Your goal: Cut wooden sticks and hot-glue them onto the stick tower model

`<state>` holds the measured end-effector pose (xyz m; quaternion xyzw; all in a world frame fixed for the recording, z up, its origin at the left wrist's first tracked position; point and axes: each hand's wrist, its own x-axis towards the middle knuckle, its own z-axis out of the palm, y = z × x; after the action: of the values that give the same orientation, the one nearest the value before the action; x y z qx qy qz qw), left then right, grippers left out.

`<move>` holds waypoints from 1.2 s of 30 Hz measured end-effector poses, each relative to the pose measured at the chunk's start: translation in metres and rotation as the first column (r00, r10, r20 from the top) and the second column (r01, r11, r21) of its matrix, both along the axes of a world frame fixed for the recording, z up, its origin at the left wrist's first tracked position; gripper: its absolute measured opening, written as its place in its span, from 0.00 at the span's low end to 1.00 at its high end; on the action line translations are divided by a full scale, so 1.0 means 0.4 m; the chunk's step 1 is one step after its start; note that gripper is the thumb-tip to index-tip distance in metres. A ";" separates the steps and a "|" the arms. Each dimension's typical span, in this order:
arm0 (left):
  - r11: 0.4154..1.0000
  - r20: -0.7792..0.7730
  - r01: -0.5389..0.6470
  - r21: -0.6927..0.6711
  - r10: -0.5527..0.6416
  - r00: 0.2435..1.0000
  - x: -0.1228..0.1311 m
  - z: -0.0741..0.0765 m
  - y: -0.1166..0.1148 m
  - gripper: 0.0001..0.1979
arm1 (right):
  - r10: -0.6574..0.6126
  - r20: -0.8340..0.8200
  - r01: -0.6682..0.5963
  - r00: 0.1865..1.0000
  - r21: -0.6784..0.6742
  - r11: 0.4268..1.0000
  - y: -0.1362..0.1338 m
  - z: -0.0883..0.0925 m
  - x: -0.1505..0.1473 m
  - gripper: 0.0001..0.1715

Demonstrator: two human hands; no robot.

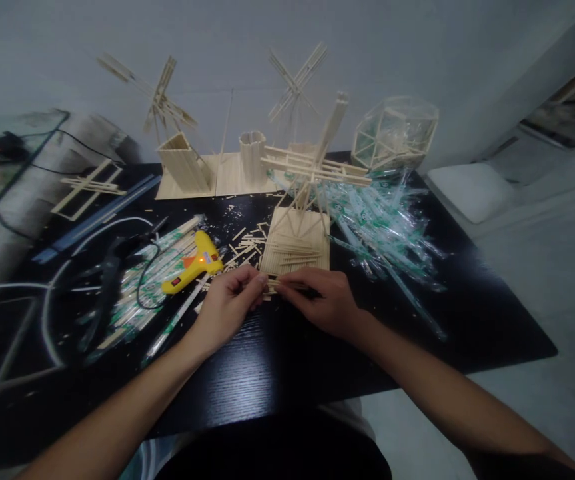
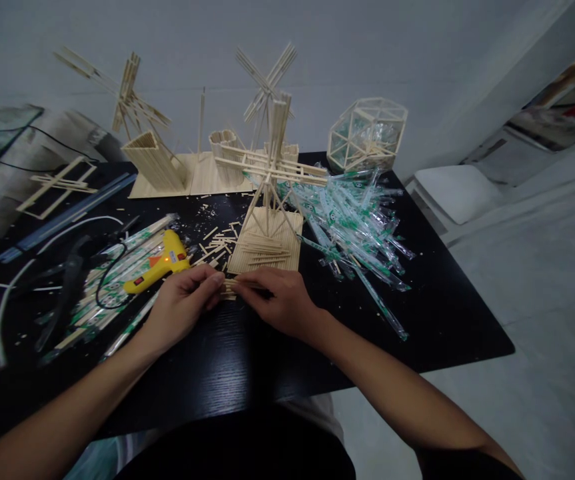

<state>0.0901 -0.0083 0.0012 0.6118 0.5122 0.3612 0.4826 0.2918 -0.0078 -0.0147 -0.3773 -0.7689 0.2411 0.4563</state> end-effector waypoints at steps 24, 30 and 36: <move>0.998 -0.028 0.059 0.027 -0.059 0.998 0.006 0.006 -0.006 0.19 | 0.050 0.007 -0.050 0.999 0.029 0.998 -0.005 -0.006 -0.002 0.04; 0.998 -0.001 0.057 0.031 -0.057 0.998 0.001 0.009 -0.002 0.22 | 0.037 0.013 -0.038 0.999 0.026 0.999 -0.006 -0.007 0.000 0.05; 0.991 -0.002 -0.031 0.129 0.031 1.000 -0.007 0.011 -0.007 0.11 | 0.014 -0.004 -0.014 1.000 0.005 1.000 -0.002 -0.004 0.000 0.05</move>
<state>0.0872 -0.0113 0.0056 0.6344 0.4981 0.3997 0.4355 0.2917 -0.0086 -0.0165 -0.3702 -0.7713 0.2433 0.4570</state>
